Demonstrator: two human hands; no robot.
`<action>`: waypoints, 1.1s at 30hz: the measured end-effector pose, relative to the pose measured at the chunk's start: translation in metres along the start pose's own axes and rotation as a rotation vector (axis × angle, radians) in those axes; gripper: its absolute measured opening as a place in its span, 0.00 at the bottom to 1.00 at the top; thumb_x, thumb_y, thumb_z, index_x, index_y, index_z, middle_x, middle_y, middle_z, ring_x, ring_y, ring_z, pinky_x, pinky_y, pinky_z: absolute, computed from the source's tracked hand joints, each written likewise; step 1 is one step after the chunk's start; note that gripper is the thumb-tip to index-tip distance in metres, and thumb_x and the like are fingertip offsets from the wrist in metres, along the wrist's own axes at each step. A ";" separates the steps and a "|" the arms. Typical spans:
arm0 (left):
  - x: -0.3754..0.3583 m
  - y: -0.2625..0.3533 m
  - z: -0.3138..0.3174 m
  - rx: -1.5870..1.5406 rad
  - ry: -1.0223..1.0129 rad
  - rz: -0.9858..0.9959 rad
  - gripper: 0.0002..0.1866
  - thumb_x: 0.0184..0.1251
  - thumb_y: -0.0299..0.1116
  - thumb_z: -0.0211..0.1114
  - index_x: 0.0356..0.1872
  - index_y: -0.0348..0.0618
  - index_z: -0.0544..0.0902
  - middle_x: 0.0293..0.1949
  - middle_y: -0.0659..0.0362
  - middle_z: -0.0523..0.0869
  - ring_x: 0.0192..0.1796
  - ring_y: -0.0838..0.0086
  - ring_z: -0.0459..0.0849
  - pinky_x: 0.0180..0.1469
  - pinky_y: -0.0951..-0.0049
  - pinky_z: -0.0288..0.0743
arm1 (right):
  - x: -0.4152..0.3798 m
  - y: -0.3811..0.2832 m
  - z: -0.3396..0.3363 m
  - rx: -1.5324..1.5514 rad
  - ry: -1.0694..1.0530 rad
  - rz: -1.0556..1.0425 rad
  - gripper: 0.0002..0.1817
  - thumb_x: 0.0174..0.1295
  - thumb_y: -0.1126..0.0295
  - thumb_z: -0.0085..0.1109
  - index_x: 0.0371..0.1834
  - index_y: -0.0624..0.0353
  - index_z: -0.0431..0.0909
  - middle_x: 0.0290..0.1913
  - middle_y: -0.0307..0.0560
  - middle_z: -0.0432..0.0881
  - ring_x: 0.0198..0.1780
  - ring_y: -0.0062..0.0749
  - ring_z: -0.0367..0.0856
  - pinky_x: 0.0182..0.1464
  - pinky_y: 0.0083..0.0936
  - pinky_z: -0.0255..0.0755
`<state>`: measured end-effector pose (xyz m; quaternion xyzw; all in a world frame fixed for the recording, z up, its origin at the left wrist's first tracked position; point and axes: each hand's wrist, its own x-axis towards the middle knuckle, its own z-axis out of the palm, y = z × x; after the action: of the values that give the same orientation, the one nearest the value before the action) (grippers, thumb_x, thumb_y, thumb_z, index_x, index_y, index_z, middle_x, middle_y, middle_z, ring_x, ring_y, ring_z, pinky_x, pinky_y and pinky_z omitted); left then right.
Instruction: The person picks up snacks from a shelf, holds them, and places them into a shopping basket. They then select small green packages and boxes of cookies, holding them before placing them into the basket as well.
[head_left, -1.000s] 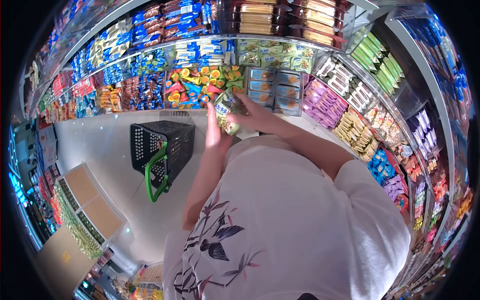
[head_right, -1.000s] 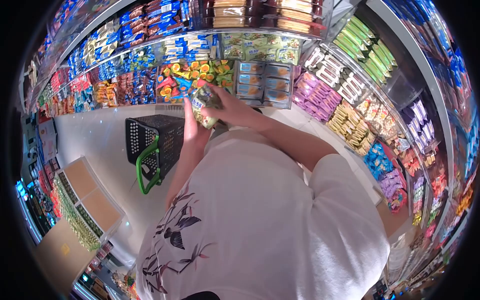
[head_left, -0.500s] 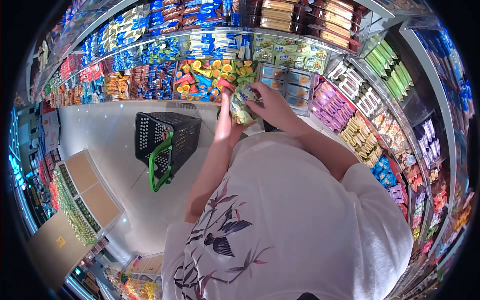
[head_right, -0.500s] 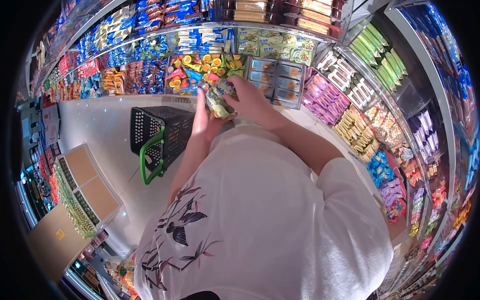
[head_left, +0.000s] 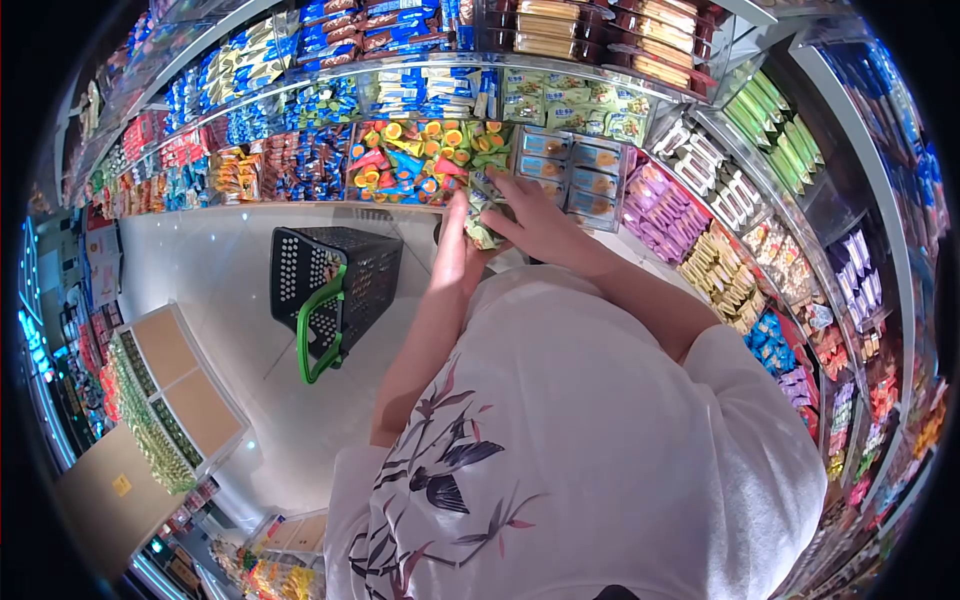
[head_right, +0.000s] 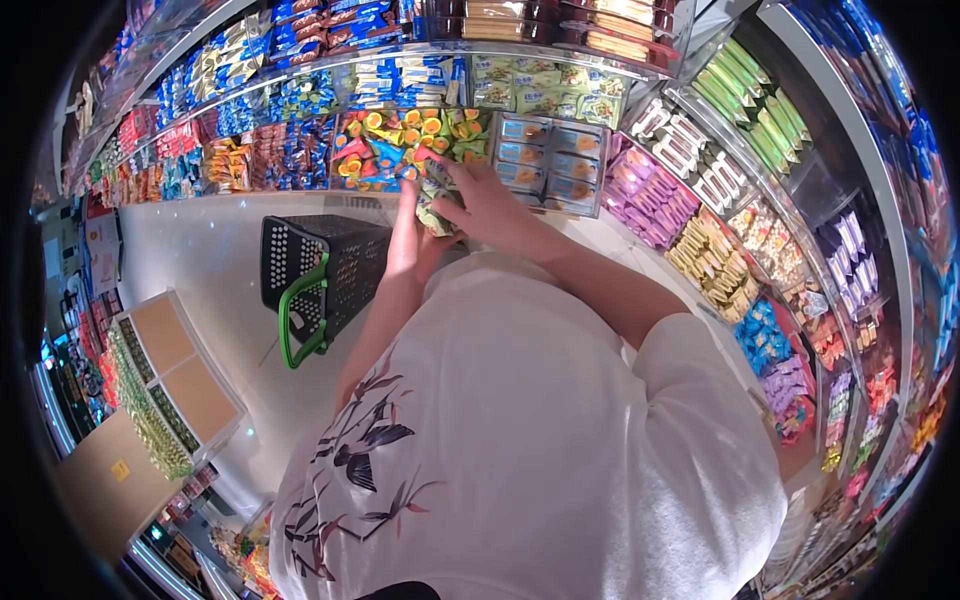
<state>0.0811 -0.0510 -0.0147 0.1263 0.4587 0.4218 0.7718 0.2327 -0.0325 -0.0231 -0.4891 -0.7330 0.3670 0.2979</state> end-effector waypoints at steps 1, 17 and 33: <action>0.002 -0.001 -0.003 0.038 -0.005 0.003 0.31 0.67 0.53 0.58 0.67 0.56 0.62 0.61 0.56 0.71 0.60 0.66 0.74 0.55 0.51 0.72 | 0.000 -0.002 0.000 -0.035 -0.031 -0.017 0.28 0.64 0.59 0.56 0.64 0.62 0.65 0.59 0.57 0.70 0.56 0.40 0.71 0.55 0.30 0.69; -0.010 -0.004 -0.008 -0.118 -0.107 0.040 0.24 0.68 0.45 0.56 0.61 0.45 0.70 0.55 0.56 0.79 0.56 0.67 0.78 0.56 0.57 0.72 | -0.006 -0.037 -0.027 0.362 0.000 0.043 0.37 0.57 0.66 0.65 0.69 0.54 0.56 0.56 0.51 0.73 0.52 0.33 0.75 0.49 0.29 0.74; -0.012 -0.009 -0.005 -0.225 -0.109 0.074 0.23 0.72 0.45 0.52 0.63 0.47 0.67 0.57 0.57 0.77 0.58 0.68 0.78 0.55 0.60 0.75 | -0.009 -0.030 -0.028 -0.044 0.123 -0.069 0.39 0.52 0.68 0.63 0.68 0.58 0.58 0.57 0.58 0.71 0.56 0.50 0.71 0.61 0.39 0.64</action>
<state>0.0795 -0.0668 -0.0157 0.0784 0.3606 0.4915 0.7888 0.2427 -0.0418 0.0167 -0.4917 -0.7376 0.3094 0.3442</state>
